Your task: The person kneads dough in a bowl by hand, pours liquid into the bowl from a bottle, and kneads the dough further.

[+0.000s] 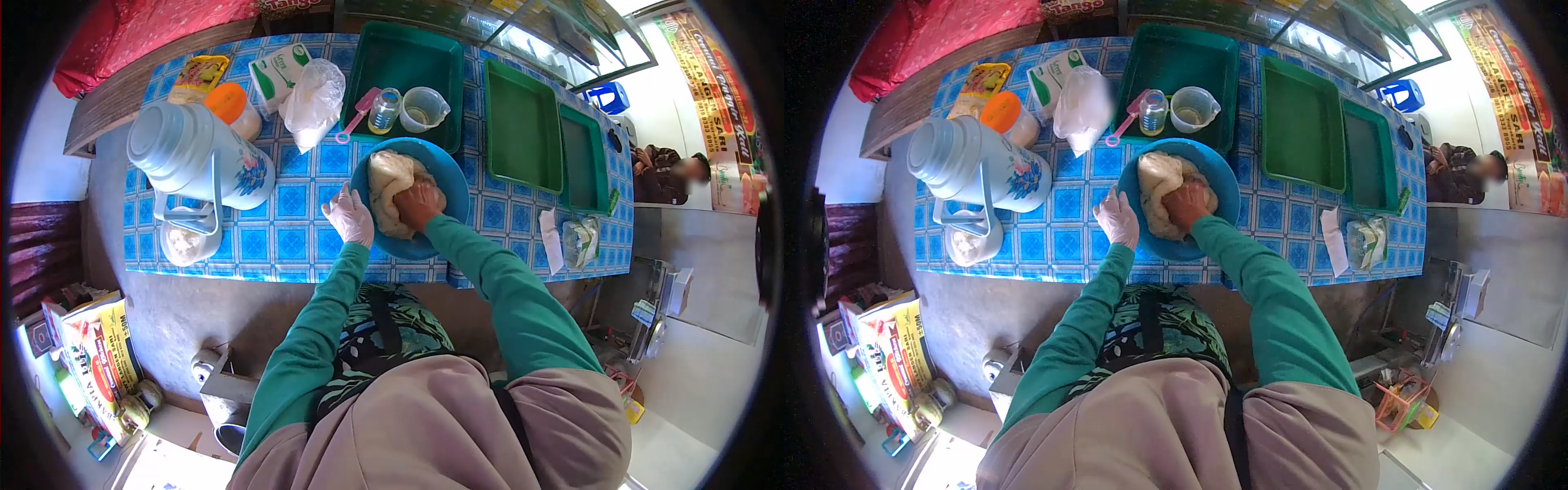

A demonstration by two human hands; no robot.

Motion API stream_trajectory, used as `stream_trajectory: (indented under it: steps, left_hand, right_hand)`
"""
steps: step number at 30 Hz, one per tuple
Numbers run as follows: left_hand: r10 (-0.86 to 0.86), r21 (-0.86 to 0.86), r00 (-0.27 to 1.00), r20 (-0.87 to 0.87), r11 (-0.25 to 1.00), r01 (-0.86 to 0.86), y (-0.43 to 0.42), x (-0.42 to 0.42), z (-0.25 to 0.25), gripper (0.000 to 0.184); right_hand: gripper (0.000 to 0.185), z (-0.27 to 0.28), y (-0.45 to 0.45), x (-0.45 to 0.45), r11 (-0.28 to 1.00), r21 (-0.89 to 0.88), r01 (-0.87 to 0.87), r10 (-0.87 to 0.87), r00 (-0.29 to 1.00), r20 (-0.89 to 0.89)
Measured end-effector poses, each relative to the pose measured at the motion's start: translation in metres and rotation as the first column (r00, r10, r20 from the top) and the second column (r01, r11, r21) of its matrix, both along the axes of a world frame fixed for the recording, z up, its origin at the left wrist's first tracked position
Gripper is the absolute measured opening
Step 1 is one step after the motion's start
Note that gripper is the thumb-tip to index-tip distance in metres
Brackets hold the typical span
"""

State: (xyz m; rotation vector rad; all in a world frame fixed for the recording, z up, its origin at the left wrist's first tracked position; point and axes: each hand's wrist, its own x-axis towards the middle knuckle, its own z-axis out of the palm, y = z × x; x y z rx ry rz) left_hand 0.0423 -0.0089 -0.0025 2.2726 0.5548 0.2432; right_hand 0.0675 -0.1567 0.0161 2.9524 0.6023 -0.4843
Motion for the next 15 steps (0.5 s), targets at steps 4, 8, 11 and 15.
stream_trajectory:
  steps: [4, 8, 11, 15]
  left_hand:
    - [0.016, -0.044, 0.996, -0.089, 0.999, -0.02, 0.0, 0.001, 0.008, 0.026]
    - [0.023, -0.017, 0.994, -0.109, 1.0, -0.025, 0.004, 0.002, 0.008, 0.026]
    - [-0.01, -0.038, 0.993, -0.117, 0.999, 0.006, 0.003, -0.002, 0.005, 0.027]
    - [-0.005, -0.018, 0.997, -0.083, 1.0, 0.003, 0.001, -0.001, 0.005, 0.027]
  right_hand:
    - [0.019, -0.004, 0.006, 0.007, 0.987, 0.017, 0.158, -0.155, 0.981, -0.119]
    - [0.04, 0.015, -0.012, 0.001, 0.893, 0.28, 0.353, -0.257, 0.909, -0.329]
    - [0.061, 0.103, -0.013, -0.022, 0.988, 0.12, 0.096, -0.043, 0.921, -0.386]
    - [0.076, 0.114, 0.005, -0.034, 0.979, -0.111, -0.172, 0.178, 0.983, 0.043]
